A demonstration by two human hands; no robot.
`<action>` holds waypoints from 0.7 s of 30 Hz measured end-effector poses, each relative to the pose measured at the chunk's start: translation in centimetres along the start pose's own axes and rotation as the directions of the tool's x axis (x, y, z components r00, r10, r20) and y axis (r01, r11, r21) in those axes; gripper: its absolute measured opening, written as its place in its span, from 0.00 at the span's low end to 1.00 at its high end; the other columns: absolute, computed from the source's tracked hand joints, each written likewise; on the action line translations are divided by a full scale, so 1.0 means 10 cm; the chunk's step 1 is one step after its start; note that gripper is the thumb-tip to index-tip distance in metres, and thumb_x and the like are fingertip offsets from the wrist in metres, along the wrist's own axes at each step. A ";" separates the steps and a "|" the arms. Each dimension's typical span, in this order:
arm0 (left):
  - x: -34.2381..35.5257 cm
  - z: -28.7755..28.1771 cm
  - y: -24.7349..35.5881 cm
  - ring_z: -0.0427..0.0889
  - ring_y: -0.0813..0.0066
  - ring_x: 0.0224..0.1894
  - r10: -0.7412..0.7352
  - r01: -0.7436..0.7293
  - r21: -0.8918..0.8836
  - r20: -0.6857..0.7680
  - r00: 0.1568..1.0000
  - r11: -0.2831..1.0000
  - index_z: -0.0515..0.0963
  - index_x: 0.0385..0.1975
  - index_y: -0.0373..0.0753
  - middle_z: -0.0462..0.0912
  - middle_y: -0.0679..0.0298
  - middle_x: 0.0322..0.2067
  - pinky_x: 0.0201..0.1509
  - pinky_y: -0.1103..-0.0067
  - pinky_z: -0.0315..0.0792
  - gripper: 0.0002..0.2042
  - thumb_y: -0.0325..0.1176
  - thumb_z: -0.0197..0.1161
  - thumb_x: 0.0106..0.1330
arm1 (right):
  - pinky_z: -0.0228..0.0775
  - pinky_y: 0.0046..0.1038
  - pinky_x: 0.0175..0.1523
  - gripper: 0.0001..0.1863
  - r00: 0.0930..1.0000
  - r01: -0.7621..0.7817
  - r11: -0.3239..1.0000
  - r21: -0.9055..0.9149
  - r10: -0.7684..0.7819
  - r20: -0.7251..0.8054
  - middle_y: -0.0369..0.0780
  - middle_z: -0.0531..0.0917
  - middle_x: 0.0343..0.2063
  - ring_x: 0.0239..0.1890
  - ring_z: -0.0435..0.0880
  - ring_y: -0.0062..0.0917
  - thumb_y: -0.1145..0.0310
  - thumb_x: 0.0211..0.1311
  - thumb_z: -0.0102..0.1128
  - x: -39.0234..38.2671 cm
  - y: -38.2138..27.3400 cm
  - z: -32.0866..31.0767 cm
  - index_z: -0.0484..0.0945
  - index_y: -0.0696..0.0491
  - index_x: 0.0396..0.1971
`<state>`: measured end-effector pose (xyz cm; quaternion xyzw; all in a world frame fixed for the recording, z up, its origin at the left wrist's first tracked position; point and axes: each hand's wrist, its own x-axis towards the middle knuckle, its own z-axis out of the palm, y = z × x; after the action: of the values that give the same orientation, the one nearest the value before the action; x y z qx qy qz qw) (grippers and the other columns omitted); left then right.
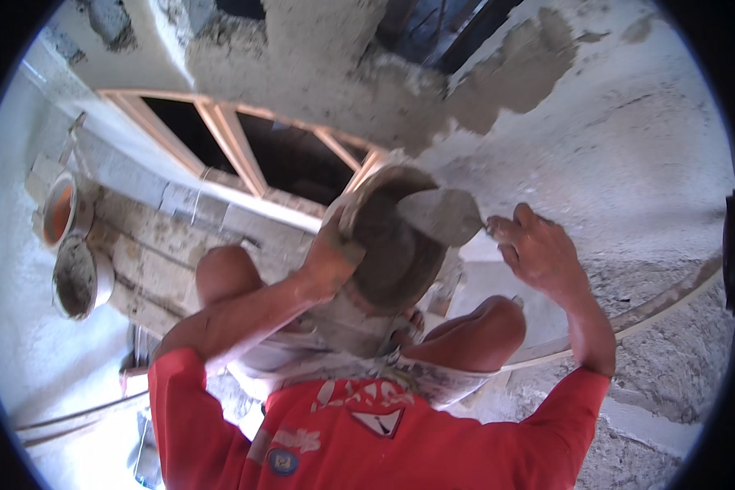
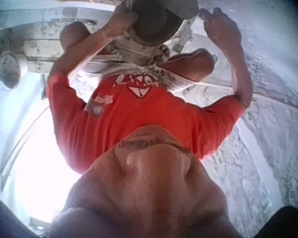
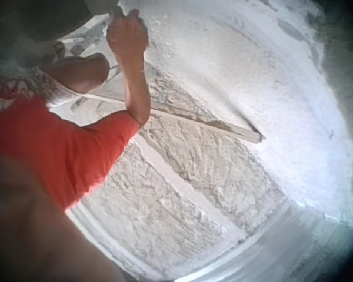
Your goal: The person uses a float to smooth wet plaster on a ceiling and wall, then uses a trowel to mix mortar in a bucket and apply it to a wall surface.
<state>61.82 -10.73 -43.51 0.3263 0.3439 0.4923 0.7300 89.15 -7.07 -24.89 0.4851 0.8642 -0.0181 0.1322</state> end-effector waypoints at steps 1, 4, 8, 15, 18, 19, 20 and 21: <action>0.02 0.00 0.03 0.76 0.72 0.53 -0.017 0.018 0.057 -0.028 0.999 0.998 0.65 0.61 0.30 0.76 0.59 0.53 0.57 0.75 0.72 0.29 0.28 0.61 0.58 | 0.76 0.37 0.37 0.20 1.000 -0.007 0.991 -0.132 0.006 -0.004 0.45 0.79 0.30 0.34 0.83 0.37 0.74 0.51 0.61 0.07 -0.05 0.06 0.80 0.48 0.48; 0.06 -0.01 -0.02 0.76 0.72 0.53 0.014 -0.004 0.098 -0.097 0.995 0.995 0.65 0.61 0.30 0.76 0.58 0.53 0.57 0.75 0.72 0.27 0.26 0.59 0.59 | 0.78 0.37 0.40 0.11 0.995 0.074 0.972 -0.221 -0.057 0.084 0.48 0.81 0.33 0.37 0.83 0.40 0.73 0.55 0.55 0.29 -0.09 0.40 0.80 0.54 0.39; 0.06 0.09 0.19 0.74 0.68 0.54 -0.088 0.109 0.109 -0.182 0.979 0.988 0.53 0.67 0.24 0.75 0.51 0.52 0.58 0.78 0.69 0.36 0.20 0.48 0.52 | 0.78 0.37 0.41 0.13 0.940 0.210 0.978 0.013 -0.205 0.272 0.50 0.82 0.29 0.36 0.84 0.40 0.70 0.56 0.55 0.51 -0.12 0.80 0.78 0.55 0.42; 0.07 0.17 0.48 0.74 0.69 0.55 -0.072 0.089 0.085 -0.187 0.980 0.992 0.59 0.64 0.26 0.75 0.53 0.51 0.59 0.77 0.67 0.33 0.19 0.48 0.50 | 0.78 0.39 0.38 0.17 0.984 0.178 0.906 0.385 -0.173 -0.047 0.46 0.83 0.30 0.34 0.84 0.41 0.61 0.56 0.63 0.42 0.03 1.41 0.79 0.49 0.46; 0.08 0.14 0.51 0.73 0.69 0.54 -0.129 0.147 0.077 -0.199 0.971 0.986 0.61 0.63 0.28 0.75 0.55 0.51 0.59 0.78 0.67 0.33 0.19 0.49 0.49 | 0.78 0.38 0.37 0.19 0.977 0.176 0.887 0.427 -0.104 -0.187 0.45 0.84 0.31 0.34 0.84 0.41 0.59 0.55 0.65 0.32 0.12 1.55 0.79 0.48 0.47; 0.10 0.13 0.49 0.73 0.69 0.54 -0.154 0.172 0.076 -0.200 0.968 0.982 0.61 0.63 0.28 0.75 0.55 0.51 0.59 0.78 0.67 0.33 0.19 0.49 0.49 | 0.78 0.38 0.36 0.19 0.971 0.185 0.889 0.418 -0.101 -0.215 0.45 0.83 0.32 0.34 0.84 0.41 0.59 0.55 0.65 0.32 0.19 1.62 0.79 0.48 0.47; 0.11 0.13 0.48 0.73 0.69 0.54 -0.163 0.181 0.078 -0.199 0.966 0.980 0.61 0.63 0.29 0.75 0.56 0.51 0.59 0.78 0.67 0.34 0.19 0.49 0.49 | 0.78 0.38 0.36 0.19 0.966 0.191 0.892 0.409 -0.096 -0.242 0.45 0.83 0.33 0.33 0.84 0.41 0.59 0.55 0.66 0.30 0.26 1.67 0.79 0.48 0.47; 0.12 0.11 0.46 0.73 0.69 0.53 -0.166 0.185 0.080 -0.207 0.964 0.979 0.61 0.63 0.29 0.74 0.56 0.51 0.58 0.79 0.67 0.34 0.19 0.49 0.48 | 0.78 0.39 0.37 0.19 0.965 0.212 0.904 0.371 -0.133 -0.225 0.45 0.83 0.34 0.33 0.84 0.40 0.59 0.55 0.65 0.32 0.32 1.68 0.79 0.48 0.48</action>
<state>60.79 -8.35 -39.41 0.2791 0.4667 0.4383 0.7157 93.81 -5.44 -41.55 0.4223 0.8915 -0.1546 -0.0547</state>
